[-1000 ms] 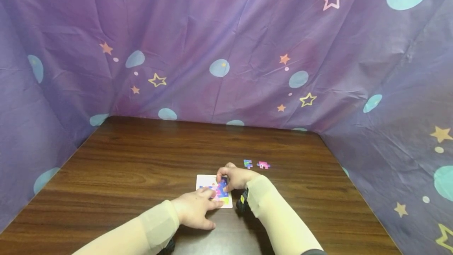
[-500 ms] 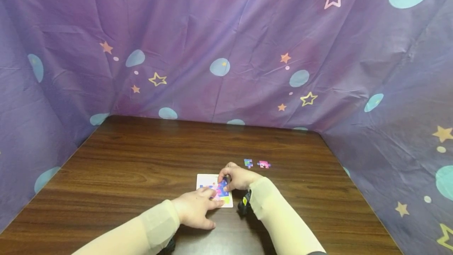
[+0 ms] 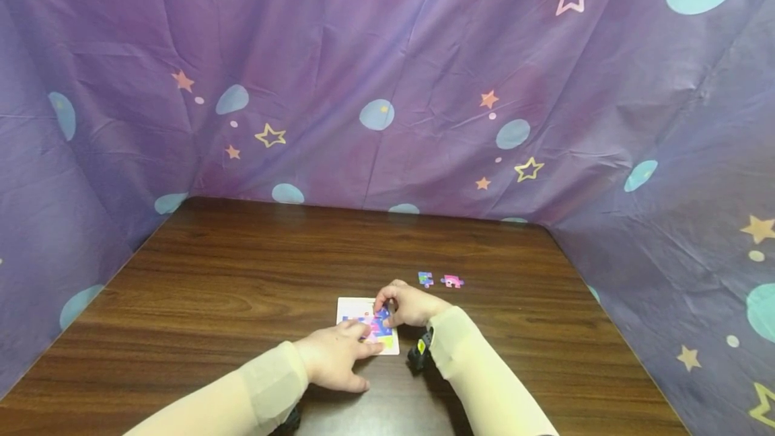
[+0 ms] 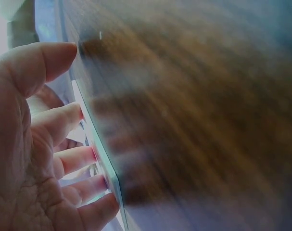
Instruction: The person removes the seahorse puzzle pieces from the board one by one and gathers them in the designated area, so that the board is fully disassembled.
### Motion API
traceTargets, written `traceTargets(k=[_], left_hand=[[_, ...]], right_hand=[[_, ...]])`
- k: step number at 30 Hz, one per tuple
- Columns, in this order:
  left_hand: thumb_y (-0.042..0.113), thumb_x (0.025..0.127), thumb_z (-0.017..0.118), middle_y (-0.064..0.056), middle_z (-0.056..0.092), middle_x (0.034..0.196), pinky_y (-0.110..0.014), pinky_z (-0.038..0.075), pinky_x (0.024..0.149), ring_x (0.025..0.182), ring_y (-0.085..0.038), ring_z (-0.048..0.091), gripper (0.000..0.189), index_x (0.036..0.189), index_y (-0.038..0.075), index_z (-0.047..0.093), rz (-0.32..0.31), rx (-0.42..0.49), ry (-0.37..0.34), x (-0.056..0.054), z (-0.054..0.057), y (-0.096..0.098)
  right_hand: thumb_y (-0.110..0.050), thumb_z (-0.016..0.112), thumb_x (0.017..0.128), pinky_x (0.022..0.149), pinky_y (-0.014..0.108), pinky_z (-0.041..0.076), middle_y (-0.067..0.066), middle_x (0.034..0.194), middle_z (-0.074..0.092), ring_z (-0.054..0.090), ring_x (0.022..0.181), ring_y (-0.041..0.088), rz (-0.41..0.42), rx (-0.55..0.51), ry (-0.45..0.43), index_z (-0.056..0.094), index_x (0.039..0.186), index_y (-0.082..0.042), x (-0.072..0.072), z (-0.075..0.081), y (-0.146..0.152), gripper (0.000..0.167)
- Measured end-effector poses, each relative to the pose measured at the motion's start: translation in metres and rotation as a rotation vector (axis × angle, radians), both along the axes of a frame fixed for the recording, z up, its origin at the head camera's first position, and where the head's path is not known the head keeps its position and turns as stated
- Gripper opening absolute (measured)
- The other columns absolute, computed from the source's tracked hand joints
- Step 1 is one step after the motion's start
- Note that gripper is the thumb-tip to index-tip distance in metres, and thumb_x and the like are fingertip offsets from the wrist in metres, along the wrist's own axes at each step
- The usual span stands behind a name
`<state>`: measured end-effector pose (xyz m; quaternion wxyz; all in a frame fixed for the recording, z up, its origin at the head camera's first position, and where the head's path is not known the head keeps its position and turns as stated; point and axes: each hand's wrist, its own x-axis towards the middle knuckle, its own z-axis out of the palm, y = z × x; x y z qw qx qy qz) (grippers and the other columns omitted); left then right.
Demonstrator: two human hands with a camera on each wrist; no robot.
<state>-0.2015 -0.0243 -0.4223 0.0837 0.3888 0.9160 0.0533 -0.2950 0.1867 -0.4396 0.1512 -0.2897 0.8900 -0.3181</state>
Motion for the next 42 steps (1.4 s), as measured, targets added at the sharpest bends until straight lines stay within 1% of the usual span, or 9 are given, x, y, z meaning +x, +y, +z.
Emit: traceTargets(k=[5,8,11,15,18,21,27,35,42], left_hand=[[0.056,0.079,0.066,-0.006,0.046,0.139,-0.047,0.042,0.101,0.133,-0.033,0.039,0.066,0.139,0.033,0.052,0.003,0.004,-0.008,0.000,0.000,0.000],[0.056,0.079,0.065,-0.005,0.046,0.140,-0.047,0.043,0.101,0.134,-0.033,0.039,0.066,0.140,0.034,0.051,0.004,-0.002,-0.011,0.000,0.000,0.000],[0.057,0.079,0.065,-0.005,0.045,0.141,-0.047,0.043,0.101,0.134,-0.033,0.038,0.067,0.140,0.034,0.051,0.005,-0.006,-0.013,-0.001,-0.001,0.000],[0.057,0.079,0.065,-0.005,0.045,0.141,-0.047,0.043,0.101,0.134,-0.033,0.039,0.066,0.140,0.035,0.051,0.006,-0.006,-0.011,-0.002,-0.001,0.000],[0.056,0.079,0.065,-0.005,0.046,0.140,-0.046,0.043,0.101,0.133,-0.033,0.039,0.066,0.140,0.034,0.051,0.001,-0.008,-0.004,-0.002,-0.002,0.000],[0.056,0.079,0.065,-0.005,0.046,0.140,-0.046,0.043,0.101,0.133,-0.033,0.039,0.067,0.140,0.034,0.050,-0.001,-0.008,0.002,-0.002,-0.002,0.001],[0.057,0.079,0.065,-0.005,0.045,0.141,-0.045,0.042,0.102,0.134,-0.032,0.039,0.067,0.140,0.035,0.050,0.007,-0.011,0.003,-0.002,-0.002,0.001],[0.057,0.079,0.065,-0.005,0.044,0.142,-0.046,0.042,0.102,0.134,-0.032,0.038,0.068,0.141,0.035,0.049,0.008,-0.013,0.003,-0.002,-0.003,0.001],[0.057,0.079,0.065,-0.005,0.045,0.141,-0.046,0.043,0.101,0.134,-0.032,0.039,0.068,0.141,0.035,0.049,0.005,-0.018,0.003,-0.003,-0.003,0.001]], right_hand=[[0.003,0.079,0.068,0.080,0.031,0.042,0.003,0.103,0.049,0.047,0.091,0.017,-0.040,-0.029,-0.014,0.067,0.089,-0.012,0.002,0.000,-0.001,0.028],[0.005,0.079,0.067,0.078,0.029,0.043,0.003,0.098,0.053,0.048,0.089,0.016,-0.060,-0.057,-0.014,0.065,0.095,-0.008,0.002,-0.001,-0.001,0.034],[0.007,0.079,0.066,0.073,0.025,0.044,0.004,0.092,0.055,0.049,0.083,0.015,-0.098,-0.104,-0.055,0.062,0.098,-0.003,0.002,-0.001,-0.001,0.038],[0.007,0.080,0.066,0.067,0.023,0.044,0.004,0.085,0.057,0.050,0.074,0.014,-0.135,-0.120,-0.103,0.063,0.093,0.000,0.000,-0.001,-0.001,0.033],[0.006,0.080,0.067,0.067,0.025,0.044,0.004,0.084,0.058,0.050,0.074,0.013,-0.145,-0.111,-0.103,0.064,0.092,-0.001,-0.001,-0.002,0.001,0.031],[0.001,0.079,0.069,0.069,0.026,0.045,0.003,0.086,0.058,0.051,0.076,0.014,-0.192,-0.130,-0.114,0.063,0.094,-0.001,-0.001,-0.004,0.001,0.030],[-0.017,0.085,0.070,0.071,0.028,0.044,0.000,0.084,0.058,0.051,0.078,0.013,-0.290,-0.081,-0.048,0.066,0.089,-0.005,0.002,-0.006,-0.004,0.029],[-0.014,0.088,0.064,0.074,0.030,0.046,-0.001,0.081,0.061,0.053,0.076,0.013,-0.369,-0.024,0.002,0.066,0.084,-0.006,0.006,-0.005,-0.011,0.031],[-0.003,0.086,0.063,0.068,0.027,0.044,0.002,0.077,0.056,0.051,0.072,0.014,-0.396,-0.172,-0.053,0.060,0.083,-0.003,0.008,-0.011,-0.014,0.033]])
